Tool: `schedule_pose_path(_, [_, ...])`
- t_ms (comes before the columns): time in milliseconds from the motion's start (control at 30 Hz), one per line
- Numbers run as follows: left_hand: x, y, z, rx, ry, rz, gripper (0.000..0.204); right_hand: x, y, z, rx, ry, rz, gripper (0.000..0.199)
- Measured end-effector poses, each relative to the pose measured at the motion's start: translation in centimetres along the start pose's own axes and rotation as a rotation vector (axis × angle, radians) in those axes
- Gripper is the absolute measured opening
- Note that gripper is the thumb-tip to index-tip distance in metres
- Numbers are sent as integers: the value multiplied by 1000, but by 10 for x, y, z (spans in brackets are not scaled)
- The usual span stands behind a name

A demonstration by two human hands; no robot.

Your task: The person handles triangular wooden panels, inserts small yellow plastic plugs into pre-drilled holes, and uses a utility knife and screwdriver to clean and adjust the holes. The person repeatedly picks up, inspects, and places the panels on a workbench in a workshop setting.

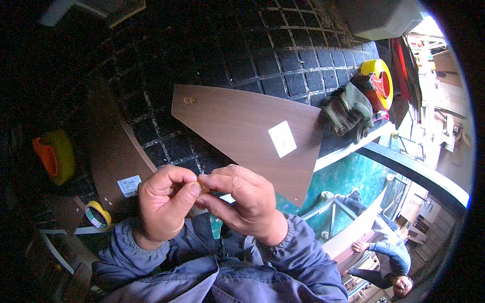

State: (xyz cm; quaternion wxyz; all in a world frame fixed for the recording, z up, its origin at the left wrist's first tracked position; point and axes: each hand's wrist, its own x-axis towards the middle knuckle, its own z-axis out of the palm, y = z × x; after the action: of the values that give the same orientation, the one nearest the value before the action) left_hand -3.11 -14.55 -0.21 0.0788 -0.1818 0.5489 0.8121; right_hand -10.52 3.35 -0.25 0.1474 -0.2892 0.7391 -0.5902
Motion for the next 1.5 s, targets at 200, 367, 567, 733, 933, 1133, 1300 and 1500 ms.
schedule_pose_path(200, [7,-10,1,-65,49,72,10,13,6,-1,-215,-115,-113,39])
schedule_pose_path(367, [5,-7,-12,-142,211,93,6,39,5,-38,-877,-96,22,128])
schedule_pose_path(567, [-3,-7,-25,-134,244,135,17,61,26,-32,-1115,-171,81,128])
schedule_pose_path(733, [-16,-19,-21,-384,220,58,14,60,14,-25,-1050,-180,21,120])
schedule_pose_path(933, [-46,-20,-6,-345,158,128,59,20,-34,-8,-883,-136,-150,118])
schedule_pose_path(1133, [-109,-16,41,-186,335,234,63,-29,-80,19,-674,-152,-297,113])
schedule_pose_path(1300, [-165,-14,65,-92,526,371,48,-66,-113,25,-600,-198,-383,112])
schedule_pose_path(1500, [-232,-9,90,-123,744,533,39,-97,-147,34,-529,-300,-554,114])
